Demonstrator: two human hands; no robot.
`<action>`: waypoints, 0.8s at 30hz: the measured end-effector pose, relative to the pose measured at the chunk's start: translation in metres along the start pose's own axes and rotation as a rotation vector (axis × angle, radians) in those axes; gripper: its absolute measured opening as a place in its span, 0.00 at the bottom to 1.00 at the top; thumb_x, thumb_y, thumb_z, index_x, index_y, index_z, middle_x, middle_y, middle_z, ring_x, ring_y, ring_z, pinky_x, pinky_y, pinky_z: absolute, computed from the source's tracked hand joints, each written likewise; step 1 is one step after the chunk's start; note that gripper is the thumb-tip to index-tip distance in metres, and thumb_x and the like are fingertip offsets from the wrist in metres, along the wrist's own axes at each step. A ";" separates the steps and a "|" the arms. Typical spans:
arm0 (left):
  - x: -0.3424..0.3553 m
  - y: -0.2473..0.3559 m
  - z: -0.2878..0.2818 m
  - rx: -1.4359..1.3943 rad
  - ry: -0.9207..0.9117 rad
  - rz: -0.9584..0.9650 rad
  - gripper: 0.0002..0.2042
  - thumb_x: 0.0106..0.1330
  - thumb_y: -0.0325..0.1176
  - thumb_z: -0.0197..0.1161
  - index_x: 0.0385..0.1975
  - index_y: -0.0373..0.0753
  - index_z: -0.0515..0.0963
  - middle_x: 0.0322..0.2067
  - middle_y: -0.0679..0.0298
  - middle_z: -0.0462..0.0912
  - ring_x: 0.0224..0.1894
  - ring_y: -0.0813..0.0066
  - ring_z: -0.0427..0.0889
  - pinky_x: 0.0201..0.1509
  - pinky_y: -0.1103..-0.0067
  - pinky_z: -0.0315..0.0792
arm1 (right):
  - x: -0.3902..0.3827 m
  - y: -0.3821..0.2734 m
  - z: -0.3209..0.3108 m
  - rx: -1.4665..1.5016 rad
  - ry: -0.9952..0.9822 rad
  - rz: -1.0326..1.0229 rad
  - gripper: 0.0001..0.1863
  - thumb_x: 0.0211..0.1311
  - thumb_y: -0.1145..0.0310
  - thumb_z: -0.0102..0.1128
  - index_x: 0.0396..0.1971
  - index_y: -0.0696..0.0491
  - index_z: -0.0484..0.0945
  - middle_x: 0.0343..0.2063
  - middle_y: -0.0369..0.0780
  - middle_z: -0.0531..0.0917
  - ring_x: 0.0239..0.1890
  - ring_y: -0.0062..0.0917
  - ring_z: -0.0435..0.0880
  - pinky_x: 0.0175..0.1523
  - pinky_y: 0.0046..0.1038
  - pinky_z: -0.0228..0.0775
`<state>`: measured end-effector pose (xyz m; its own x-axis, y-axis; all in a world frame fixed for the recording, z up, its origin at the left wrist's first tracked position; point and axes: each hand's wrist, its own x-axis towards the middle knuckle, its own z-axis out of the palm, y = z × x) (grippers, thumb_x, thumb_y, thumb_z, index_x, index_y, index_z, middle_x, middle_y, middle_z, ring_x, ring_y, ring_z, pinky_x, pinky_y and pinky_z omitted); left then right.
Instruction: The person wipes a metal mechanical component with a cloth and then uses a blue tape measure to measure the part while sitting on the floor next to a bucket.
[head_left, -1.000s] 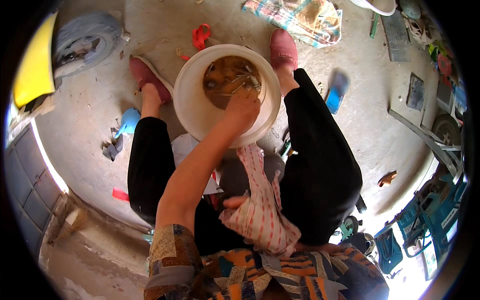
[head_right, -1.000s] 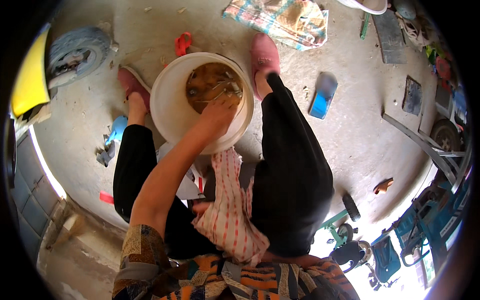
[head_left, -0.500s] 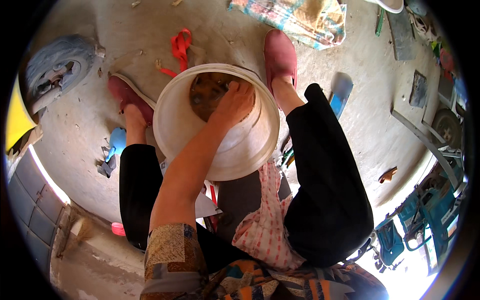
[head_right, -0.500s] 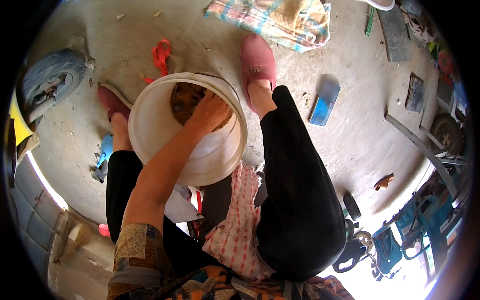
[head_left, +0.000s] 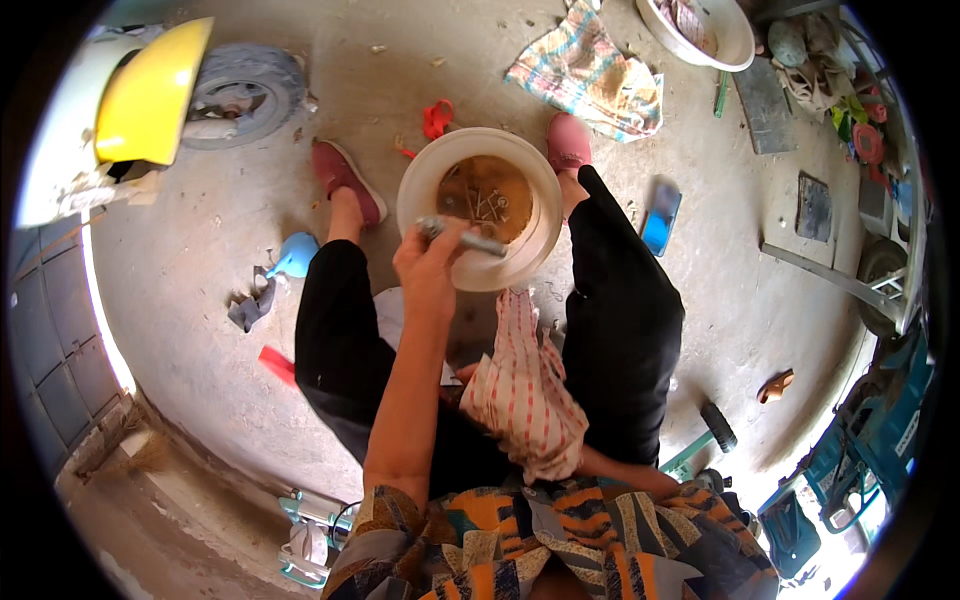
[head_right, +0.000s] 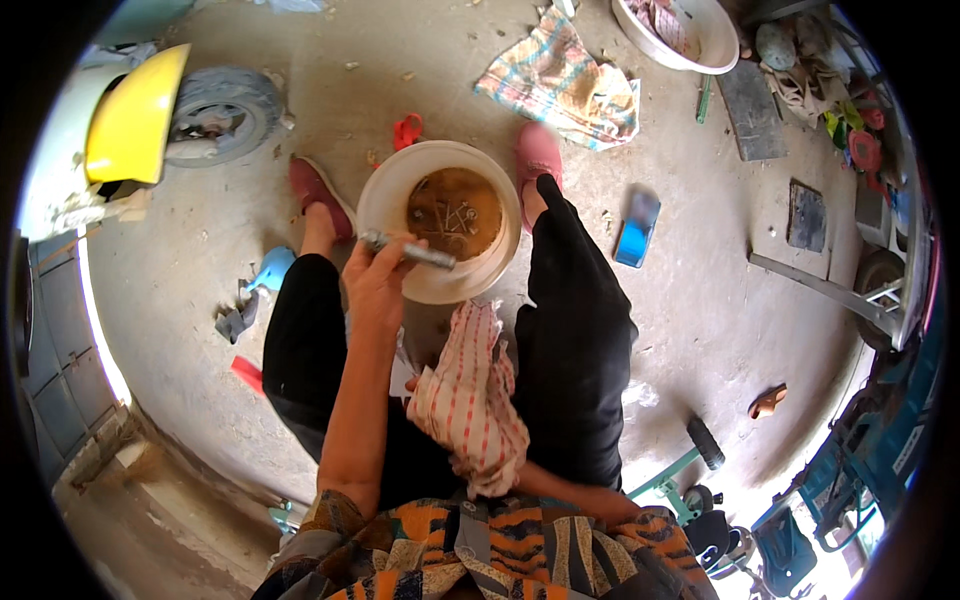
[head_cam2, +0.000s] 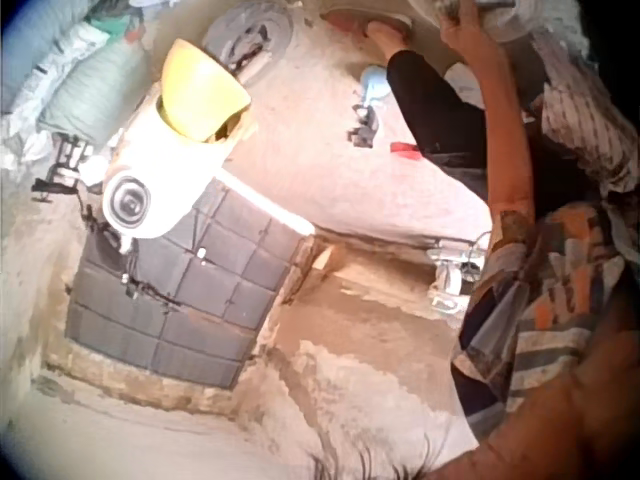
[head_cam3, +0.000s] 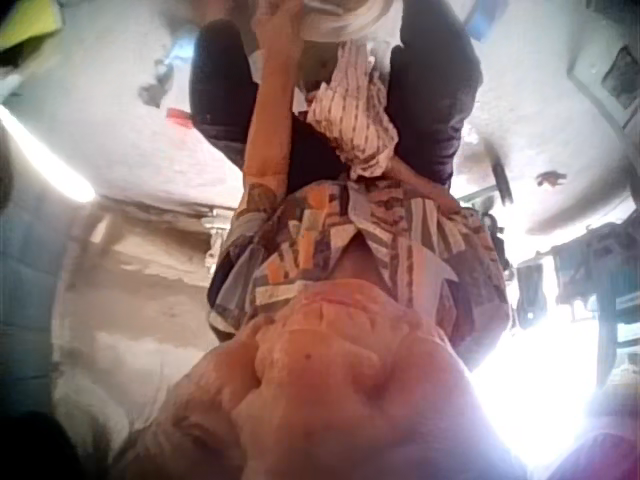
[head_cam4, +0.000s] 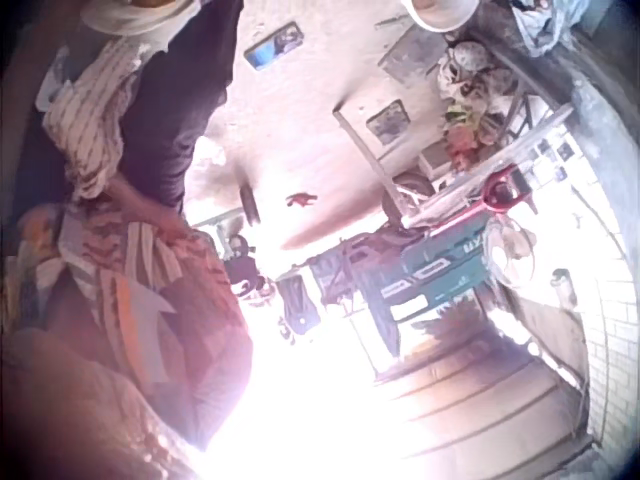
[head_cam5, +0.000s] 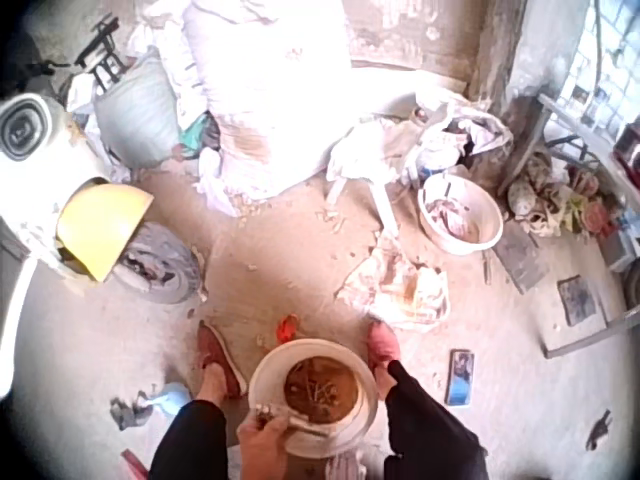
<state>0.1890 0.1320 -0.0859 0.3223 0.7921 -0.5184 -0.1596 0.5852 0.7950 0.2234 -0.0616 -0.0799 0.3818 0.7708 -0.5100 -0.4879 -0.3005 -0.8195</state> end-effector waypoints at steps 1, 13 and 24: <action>-0.022 0.017 -0.002 -0.099 0.017 0.013 0.06 0.61 0.27 0.61 0.35 0.34 0.74 0.29 0.61 0.78 0.27 0.75 0.77 0.32 0.77 0.72 | -0.008 -0.009 0.007 -0.026 -0.022 -0.022 0.15 0.65 0.66 0.54 0.48 0.55 0.73 0.33 0.39 0.79 0.35 0.26 0.80 0.41 0.30 0.75; -0.199 0.026 -0.075 -0.024 -0.072 -0.139 0.07 0.66 0.31 0.59 0.38 0.34 0.74 0.14 0.67 0.72 0.10 0.82 0.69 0.12 0.85 0.63 | -0.050 -0.020 0.042 -0.007 -0.377 -0.218 0.13 0.65 0.66 0.53 0.46 0.54 0.75 0.29 0.39 0.80 0.31 0.27 0.80 0.38 0.31 0.75; -0.230 0.024 -0.079 0.098 0.049 0.187 0.07 0.62 0.25 0.61 0.37 0.33 0.74 0.19 0.71 0.74 0.13 0.88 0.67 0.15 0.87 0.60 | -0.039 -0.021 0.039 0.099 -0.531 -0.235 0.18 0.66 0.61 0.52 0.49 0.56 0.74 0.42 0.39 0.79 0.41 0.29 0.79 0.47 0.30 0.73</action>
<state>0.0377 -0.0219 0.0277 0.2492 0.8943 -0.3717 -0.1199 0.4093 0.9045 0.1881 -0.0630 -0.0324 0.0553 0.9939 -0.0955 -0.5184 -0.0532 -0.8535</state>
